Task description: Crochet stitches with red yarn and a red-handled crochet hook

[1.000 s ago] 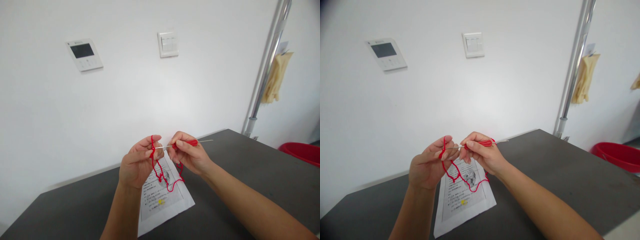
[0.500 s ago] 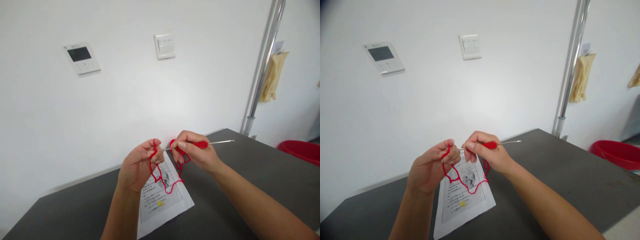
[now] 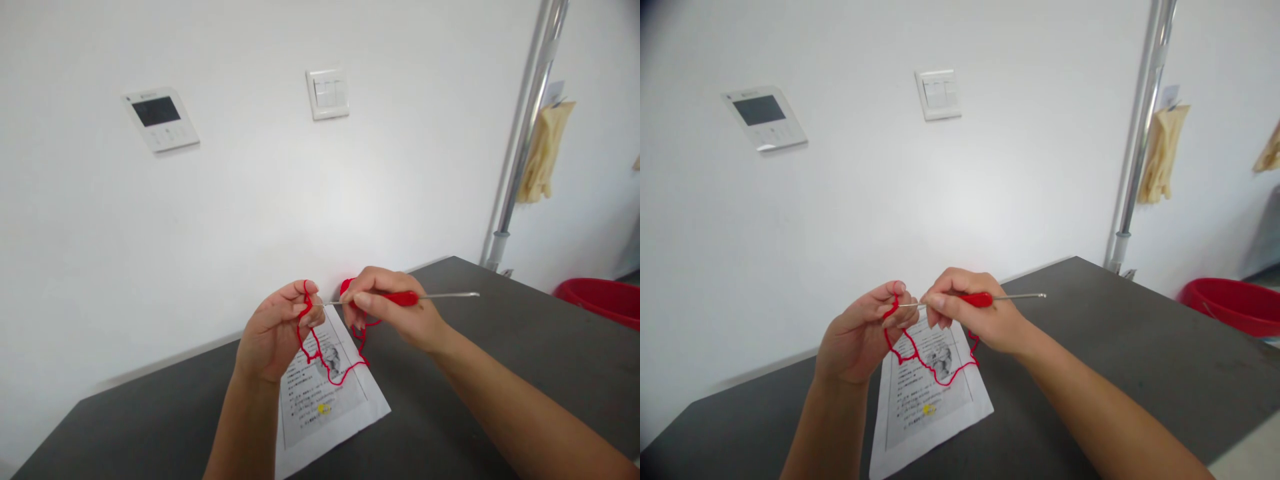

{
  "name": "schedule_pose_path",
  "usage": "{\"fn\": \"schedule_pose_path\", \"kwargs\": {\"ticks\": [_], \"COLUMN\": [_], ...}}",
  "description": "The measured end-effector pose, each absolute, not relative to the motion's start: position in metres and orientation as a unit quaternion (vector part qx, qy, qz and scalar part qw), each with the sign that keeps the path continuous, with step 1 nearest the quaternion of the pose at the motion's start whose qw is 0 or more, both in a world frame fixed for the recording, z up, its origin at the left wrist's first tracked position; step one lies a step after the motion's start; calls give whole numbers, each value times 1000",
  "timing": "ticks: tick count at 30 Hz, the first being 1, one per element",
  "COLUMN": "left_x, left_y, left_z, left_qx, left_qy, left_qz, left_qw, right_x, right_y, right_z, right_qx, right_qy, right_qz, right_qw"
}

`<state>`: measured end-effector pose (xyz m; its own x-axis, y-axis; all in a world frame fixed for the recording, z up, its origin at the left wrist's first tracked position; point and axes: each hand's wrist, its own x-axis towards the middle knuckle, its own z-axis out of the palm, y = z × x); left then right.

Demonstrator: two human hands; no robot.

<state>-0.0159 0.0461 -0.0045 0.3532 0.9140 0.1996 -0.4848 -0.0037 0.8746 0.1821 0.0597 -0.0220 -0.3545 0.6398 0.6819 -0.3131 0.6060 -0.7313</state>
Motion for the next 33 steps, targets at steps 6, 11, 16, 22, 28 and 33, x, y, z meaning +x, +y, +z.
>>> {"fn": "schedule_pose_path", "kwargs": {"ticks": [6, 11, 16, 22, 28, 33], "left_x": [-18, -20, -7, 6, 14, 10], "left_y": [45, 46, 51, 52, 55, 51], "left_z": [-5, -7, -13, -20, -23, -20], "left_qx": [509, 558, 538, 484, 474, 527], "left_qy": [241, 248, 189, 162, 183, 231], "left_qz": [532, 557, 603, 611, 622, 618], "left_qw": [632, 564, 558, 605, 596, 535], "right_x": [167, 163, 154, 144, 140, 141], "right_y": [61, 65, 65, 60, 62, 65], "right_z": [-20, -24, -33, -39, -40, -38], "right_qx": [-89, -57, 12, 85, 80, 84], "right_qy": [-498, -427, -322, -225, -200, -231], "right_qz": [667, 749, 814, 859, 854, 852], "right_qw": [547, 503, 483, 452, 474, 463]}}
